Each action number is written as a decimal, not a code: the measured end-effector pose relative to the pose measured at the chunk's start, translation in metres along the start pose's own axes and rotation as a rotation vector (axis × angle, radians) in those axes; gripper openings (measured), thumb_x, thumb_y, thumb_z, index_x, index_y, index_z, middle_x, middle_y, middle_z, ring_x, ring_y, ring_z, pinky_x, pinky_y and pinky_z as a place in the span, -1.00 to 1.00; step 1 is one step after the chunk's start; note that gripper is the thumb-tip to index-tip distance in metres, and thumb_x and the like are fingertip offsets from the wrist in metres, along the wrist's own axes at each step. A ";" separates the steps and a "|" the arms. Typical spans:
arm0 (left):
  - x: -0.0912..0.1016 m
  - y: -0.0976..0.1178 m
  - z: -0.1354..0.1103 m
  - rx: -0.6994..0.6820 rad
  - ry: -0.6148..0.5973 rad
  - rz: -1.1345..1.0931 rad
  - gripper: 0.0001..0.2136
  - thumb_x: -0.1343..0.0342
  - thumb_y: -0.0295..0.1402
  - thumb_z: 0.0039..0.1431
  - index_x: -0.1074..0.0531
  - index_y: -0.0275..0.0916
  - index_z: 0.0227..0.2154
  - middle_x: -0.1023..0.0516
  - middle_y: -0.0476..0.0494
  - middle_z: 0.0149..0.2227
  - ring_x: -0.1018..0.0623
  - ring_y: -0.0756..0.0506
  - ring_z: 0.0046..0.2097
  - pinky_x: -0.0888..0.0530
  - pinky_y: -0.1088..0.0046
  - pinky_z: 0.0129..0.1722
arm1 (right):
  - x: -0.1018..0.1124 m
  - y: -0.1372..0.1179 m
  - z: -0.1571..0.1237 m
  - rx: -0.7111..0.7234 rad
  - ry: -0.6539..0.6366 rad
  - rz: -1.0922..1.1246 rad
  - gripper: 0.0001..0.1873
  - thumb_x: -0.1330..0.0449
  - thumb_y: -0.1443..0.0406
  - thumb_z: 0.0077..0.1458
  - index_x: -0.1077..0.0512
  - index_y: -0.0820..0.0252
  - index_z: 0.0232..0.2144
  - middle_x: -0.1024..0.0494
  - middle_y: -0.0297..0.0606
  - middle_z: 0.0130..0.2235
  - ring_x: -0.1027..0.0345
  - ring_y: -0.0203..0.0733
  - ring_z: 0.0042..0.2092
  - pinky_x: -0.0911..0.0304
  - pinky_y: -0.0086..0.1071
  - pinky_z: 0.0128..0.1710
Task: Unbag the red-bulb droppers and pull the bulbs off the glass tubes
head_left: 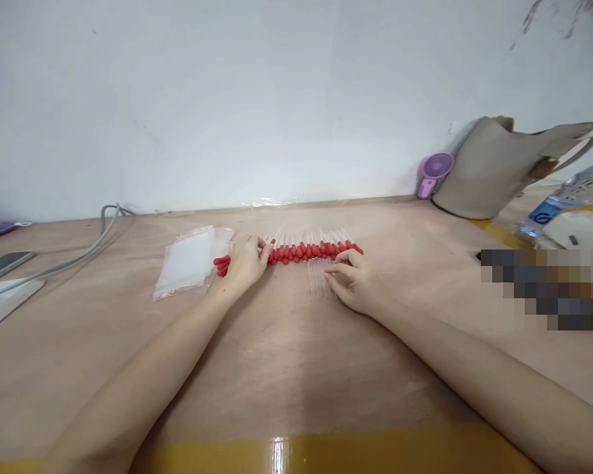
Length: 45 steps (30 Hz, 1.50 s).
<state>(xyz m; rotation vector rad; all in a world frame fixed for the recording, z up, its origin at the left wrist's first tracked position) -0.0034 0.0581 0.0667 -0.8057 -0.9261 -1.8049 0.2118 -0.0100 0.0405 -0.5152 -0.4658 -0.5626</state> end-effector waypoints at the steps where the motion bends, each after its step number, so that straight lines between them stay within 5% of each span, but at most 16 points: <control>1: 0.004 0.001 -0.005 -0.008 0.005 -0.036 -0.80 0.05 -0.27 0.15 -0.32 -0.26 -0.48 -0.45 -0.14 -0.40 -0.43 -0.14 -0.28 -0.32 0.31 -0.25 | 0.001 0.000 0.000 0.008 0.013 -0.007 -0.84 -0.08 0.33 0.05 -0.44 0.21 -0.33 -0.34 -0.17 -0.31 -0.25 -0.21 -0.29 -0.27 -0.28 -0.29; 7: 0.025 0.015 -0.052 -0.189 0.032 -0.196 -0.87 0.03 -0.30 0.17 -0.34 -0.22 -0.40 -0.49 -0.05 -0.41 -0.48 -0.04 -0.37 -0.38 0.46 -0.37 | 0.002 -0.012 -0.001 0.098 -0.053 -0.263 -0.47 -0.06 0.20 0.09 -0.16 0.19 0.11 -0.28 -0.03 0.02 -0.15 0.01 0.05 -0.11 -0.08 0.03; 11: 0.023 0.031 -0.076 -0.490 0.070 -0.283 -0.93 0.01 -0.39 0.17 -0.36 -0.22 -0.34 -0.52 -0.07 -0.31 -0.52 -0.01 -0.29 -0.44 0.50 -0.28 | -0.003 -0.021 0.000 0.187 -0.171 -0.329 -0.40 -0.07 0.11 0.09 -0.13 0.22 0.13 -0.20 -0.03 0.14 -0.01 0.04 0.17 0.05 -0.02 0.14; 14: 0.015 0.035 -0.083 -0.575 0.085 -0.321 -0.94 -0.02 -0.41 0.16 -0.36 -0.22 -0.32 -0.52 -0.08 -0.29 -0.52 0.00 -0.24 -0.47 0.51 -0.22 | -0.006 -0.022 -0.001 0.224 -0.242 -0.279 -0.43 -0.08 0.08 0.08 -0.20 0.18 0.09 -0.28 -0.06 0.10 -0.04 0.02 0.17 0.10 0.02 0.15; 22: 0.016 0.041 -0.086 -0.598 0.129 -0.338 -0.91 -0.06 -0.42 0.12 -0.35 -0.22 -0.28 -0.49 -0.11 -0.29 -0.51 -0.01 -0.23 -0.49 0.47 -0.20 | -0.016 -0.022 -0.004 0.295 -0.273 -0.158 -0.80 -0.09 0.23 0.12 -0.45 0.07 -0.21 -0.48 -0.26 -0.08 -0.16 -0.12 0.12 0.05 -0.03 0.15; 30: 0.002 0.060 -0.084 -0.604 -0.047 -0.343 -0.75 -0.05 -0.29 0.13 -0.38 -0.25 -0.14 -0.51 -0.21 -0.17 -0.48 -0.13 -0.05 -0.46 0.30 -0.07 | -0.016 -0.023 -0.004 0.300 -0.261 -0.124 -0.79 -0.13 0.23 0.09 -0.46 0.03 -0.20 -0.49 -0.27 -0.11 -0.20 -0.15 0.08 -0.02 -0.07 0.13; 45: -0.002 0.058 -0.086 -0.658 -0.014 -0.359 -0.82 0.00 -0.38 0.17 -0.40 -0.24 -0.18 -0.55 -0.15 -0.19 -0.48 -0.09 -0.03 -0.45 0.32 -0.02 | -0.023 -0.023 -0.008 0.288 -0.299 0.030 -0.73 -0.03 0.27 0.17 -0.41 0.15 -0.12 -0.51 -0.26 -0.11 -0.22 -0.18 0.10 -0.16 -0.16 0.10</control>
Point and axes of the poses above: each hand's wrist, its own z-axis towards the middle knuckle, its own x-axis out of the back of the hand, y = z × x, the point moved 6 cm from there along z, towards the middle knuckle
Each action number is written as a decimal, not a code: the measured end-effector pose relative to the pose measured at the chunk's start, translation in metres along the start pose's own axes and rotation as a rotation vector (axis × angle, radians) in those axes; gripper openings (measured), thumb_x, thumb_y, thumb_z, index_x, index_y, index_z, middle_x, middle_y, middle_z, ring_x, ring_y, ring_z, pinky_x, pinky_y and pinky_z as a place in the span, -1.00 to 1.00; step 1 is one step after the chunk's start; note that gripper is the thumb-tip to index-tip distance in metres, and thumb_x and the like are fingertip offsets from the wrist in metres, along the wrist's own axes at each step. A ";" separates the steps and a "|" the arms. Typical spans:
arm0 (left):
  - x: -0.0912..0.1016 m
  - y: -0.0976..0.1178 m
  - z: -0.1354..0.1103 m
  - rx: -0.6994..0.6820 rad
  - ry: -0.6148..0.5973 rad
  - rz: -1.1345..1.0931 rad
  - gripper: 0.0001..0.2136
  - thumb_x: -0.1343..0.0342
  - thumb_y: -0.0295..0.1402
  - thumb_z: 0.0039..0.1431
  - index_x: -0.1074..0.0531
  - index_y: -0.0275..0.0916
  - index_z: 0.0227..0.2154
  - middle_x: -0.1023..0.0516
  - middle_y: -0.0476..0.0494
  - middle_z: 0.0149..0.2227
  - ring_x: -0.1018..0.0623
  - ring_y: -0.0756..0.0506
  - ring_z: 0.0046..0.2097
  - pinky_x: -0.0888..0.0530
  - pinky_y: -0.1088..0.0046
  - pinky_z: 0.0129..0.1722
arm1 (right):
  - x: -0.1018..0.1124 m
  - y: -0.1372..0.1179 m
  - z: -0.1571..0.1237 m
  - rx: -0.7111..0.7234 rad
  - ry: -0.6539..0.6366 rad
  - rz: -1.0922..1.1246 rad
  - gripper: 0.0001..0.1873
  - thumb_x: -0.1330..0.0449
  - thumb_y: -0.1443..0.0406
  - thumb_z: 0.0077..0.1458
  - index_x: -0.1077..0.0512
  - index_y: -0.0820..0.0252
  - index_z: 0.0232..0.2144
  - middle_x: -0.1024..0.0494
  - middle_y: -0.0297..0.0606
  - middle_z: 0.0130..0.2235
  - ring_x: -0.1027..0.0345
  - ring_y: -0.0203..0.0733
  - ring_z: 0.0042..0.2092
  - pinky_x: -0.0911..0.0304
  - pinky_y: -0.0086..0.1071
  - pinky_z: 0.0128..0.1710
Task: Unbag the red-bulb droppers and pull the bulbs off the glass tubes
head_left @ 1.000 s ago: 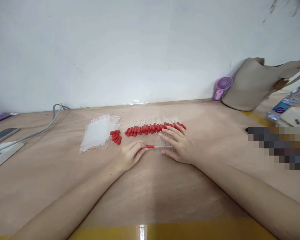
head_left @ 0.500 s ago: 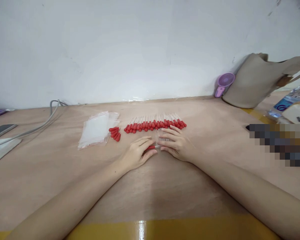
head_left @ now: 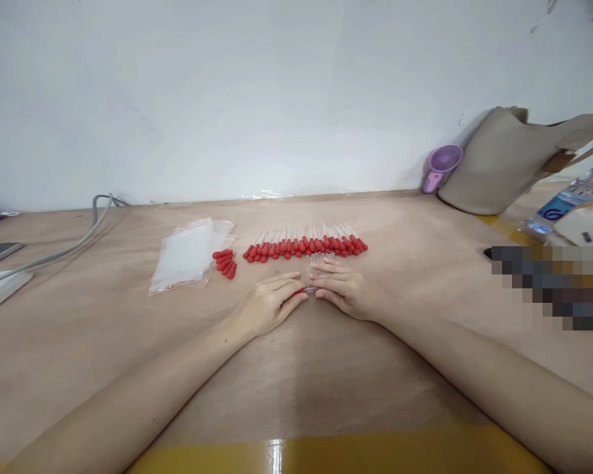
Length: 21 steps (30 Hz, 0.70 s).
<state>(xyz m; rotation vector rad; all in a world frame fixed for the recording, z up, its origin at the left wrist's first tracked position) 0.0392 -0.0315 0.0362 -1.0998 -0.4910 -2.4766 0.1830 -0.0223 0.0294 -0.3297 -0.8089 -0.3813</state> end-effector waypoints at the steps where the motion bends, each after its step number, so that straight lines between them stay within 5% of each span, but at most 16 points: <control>1: 0.000 0.000 0.001 0.006 -0.009 0.002 -0.82 -0.01 -0.36 0.17 -0.40 -0.23 -0.18 -0.55 -0.15 -0.19 -0.48 -0.10 -0.04 -0.45 0.32 -0.03 | -0.001 0.000 -0.001 0.008 0.005 0.018 -0.74 -0.03 0.28 0.17 -0.41 0.16 -0.12 -0.51 -0.26 -0.10 -0.21 -0.19 0.10 -0.17 -0.18 0.10; 21: 0.000 0.006 0.005 -0.048 -0.125 0.118 -0.86 0.03 -0.39 0.19 -0.41 -0.25 -0.28 -0.53 -0.15 -0.19 -0.44 -0.11 0.00 -0.41 0.31 -0.04 | -0.001 -0.010 0.001 0.088 0.035 0.101 -0.78 -0.03 0.35 0.15 -0.39 0.28 -0.17 -0.49 -0.08 -0.09 -0.33 -0.21 -0.01 -0.27 -0.26 0.05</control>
Point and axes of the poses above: each hand's wrist, its own z-axis towards the middle knuckle, its own x-axis out of the back of the hand, y = z × x, the point moved 6 cm from there along z, towards the middle knuckle
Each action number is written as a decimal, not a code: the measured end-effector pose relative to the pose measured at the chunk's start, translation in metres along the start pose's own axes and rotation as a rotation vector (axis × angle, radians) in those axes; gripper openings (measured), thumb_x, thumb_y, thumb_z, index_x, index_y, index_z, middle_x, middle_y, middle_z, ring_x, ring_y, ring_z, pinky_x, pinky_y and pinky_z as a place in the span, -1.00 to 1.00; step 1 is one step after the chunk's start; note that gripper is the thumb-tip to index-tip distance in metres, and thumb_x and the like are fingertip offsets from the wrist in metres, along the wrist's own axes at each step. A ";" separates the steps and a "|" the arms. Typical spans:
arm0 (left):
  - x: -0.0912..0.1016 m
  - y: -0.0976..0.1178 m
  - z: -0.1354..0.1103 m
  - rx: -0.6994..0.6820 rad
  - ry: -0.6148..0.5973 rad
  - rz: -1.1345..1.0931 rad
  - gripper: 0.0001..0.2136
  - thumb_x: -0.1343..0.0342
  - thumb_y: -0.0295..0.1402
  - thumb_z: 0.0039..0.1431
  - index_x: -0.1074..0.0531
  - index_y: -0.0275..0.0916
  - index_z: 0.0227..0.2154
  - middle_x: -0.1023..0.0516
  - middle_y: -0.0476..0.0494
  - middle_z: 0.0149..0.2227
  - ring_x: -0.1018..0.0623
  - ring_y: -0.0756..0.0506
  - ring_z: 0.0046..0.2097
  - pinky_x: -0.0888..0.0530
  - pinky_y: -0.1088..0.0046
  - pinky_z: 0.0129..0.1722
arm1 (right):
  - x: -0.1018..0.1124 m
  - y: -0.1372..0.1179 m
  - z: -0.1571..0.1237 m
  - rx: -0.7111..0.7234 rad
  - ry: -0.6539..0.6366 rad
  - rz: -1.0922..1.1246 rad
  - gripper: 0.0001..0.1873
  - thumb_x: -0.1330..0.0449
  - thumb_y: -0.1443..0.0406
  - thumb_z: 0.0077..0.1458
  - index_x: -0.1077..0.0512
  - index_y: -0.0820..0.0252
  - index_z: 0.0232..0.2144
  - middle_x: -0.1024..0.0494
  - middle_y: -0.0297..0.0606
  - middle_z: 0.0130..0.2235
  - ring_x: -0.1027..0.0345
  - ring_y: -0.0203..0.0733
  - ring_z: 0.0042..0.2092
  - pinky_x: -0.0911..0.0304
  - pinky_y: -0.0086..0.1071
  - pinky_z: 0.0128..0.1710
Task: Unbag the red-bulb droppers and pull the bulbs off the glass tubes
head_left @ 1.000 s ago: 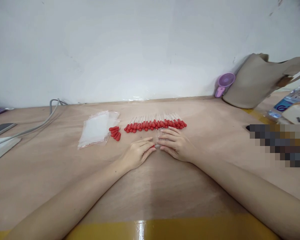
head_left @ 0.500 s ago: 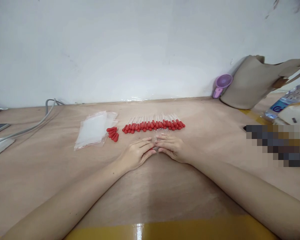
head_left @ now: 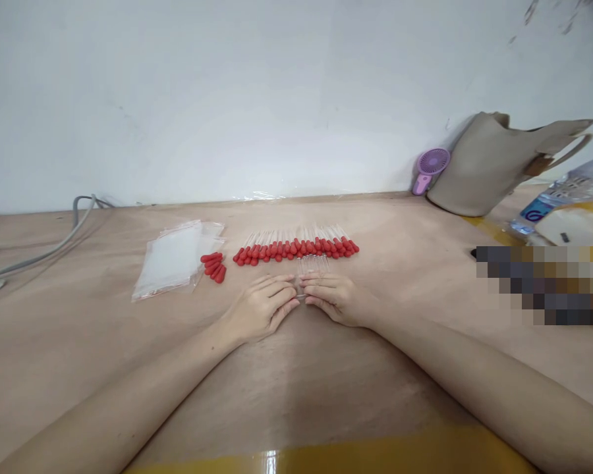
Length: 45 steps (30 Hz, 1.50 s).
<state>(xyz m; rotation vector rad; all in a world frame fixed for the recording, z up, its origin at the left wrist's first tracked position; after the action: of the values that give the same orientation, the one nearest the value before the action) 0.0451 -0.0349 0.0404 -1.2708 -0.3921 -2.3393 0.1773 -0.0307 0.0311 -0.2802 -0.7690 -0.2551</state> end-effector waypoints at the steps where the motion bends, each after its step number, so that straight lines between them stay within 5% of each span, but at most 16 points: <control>1: 0.000 0.000 0.000 -0.003 -0.010 0.001 -0.86 0.04 -0.39 0.19 -0.41 -0.25 -0.28 -0.53 -0.15 -0.20 -0.44 -0.11 0.00 -0.40 0.30 -0.04 | 0.000 -0.001 0.000 0.009 0.001 -0.017 -0.79 -0.03 0.35 0.15 -0.39 0.29 -0.19 -0.49 -0.08 -0.10 -0.33 -0.21 -0.01 -0.27 -0.26 0.05; 20: -0.001 0.000 -0.003 -0.006 -0.117 -0.071 -0.83 0.13 -0.41 0.22 -0.36 -0.24 -0.24 -0.53 -0.11 -0.21 -0.47 -0.07 -0.07 -0.35 0.29 0.04 | 0.012 -0.020 0.001 0.153 0.060 -0.273 -0.82 -0.04 0.38 0.14 -0.42 0.35 -0.27 -0.53 -0.10 -0.19 -0.35 -0.20 -0.02 -0.28 -0.31 0.06; 34: 0.001 -0.009 -0.012 0.061 -0.129 -0.122 -0.83 0.14 -0.41 0.23 -0.36 -0.25 -0.24 -0.53 -0.13 -0.22 -0.45 -0.07 -0.02 -0.36 0.32 0.02 | 0.021 -0.020 -0.003 0.163 0.103 -0.259 -0.85 -0.07 0.41 0.11 -0.41 0.36 -0.27 -0.53 -0.10 -0.22 -0.34 -0.17 -0.03 -0.30 -0.26 0.03; 39: 0.016 -0.024 -0.020 0.147 0.026 -0.086 -0.86 0.11 -0.43 0.22 -0.36 -0.25 -0.30 -0.51 -0.12 -0.21 -0.47 -0.07 -0.08 -0.41 0.38 -0.09 | 0.041 0.015 -0.016 -0.239 0.234 -0.279 -0.81 -0.04 0.34 0.12 -0.46 0.27 -0.33 -0.48 -0.16 -0.38 -0.38 -0.23 -0.30 -0.35 -0.37 -0.29; 45: 0.030 -0.032 -0.013 0.291 0.154 -0.054 -0.83 0.08 -0.33 0.20 -0.41 -0.23 -0.30 -0.45 -0.10 -0.34 -0.46 -0.04 -0.28 -0.41 0.46 -0.27 | 0.037 0.042 -0.031 -0.704 0.127 -0.337 -0.73 -0.01 0.32 0.07 -0.41 0.24 -0.20 -0.44 -0.31 -0.53 -0.25 -0.32 -0.55 -0.13 -0.47 -0.51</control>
<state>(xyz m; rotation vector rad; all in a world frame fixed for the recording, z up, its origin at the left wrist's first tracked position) 0.0052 -0.0204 0.0578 -0.9476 -0.6936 -2.3020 0.2368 -0.0067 0.0292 -0.7916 -0.5755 -0.8584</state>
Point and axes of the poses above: each hand's wrist, its own z-axis towards the middle knuckle, its own x-axis out of the back of the hand, y = z × x, the point moved 6 cm from there along z, towards the middle knuckle
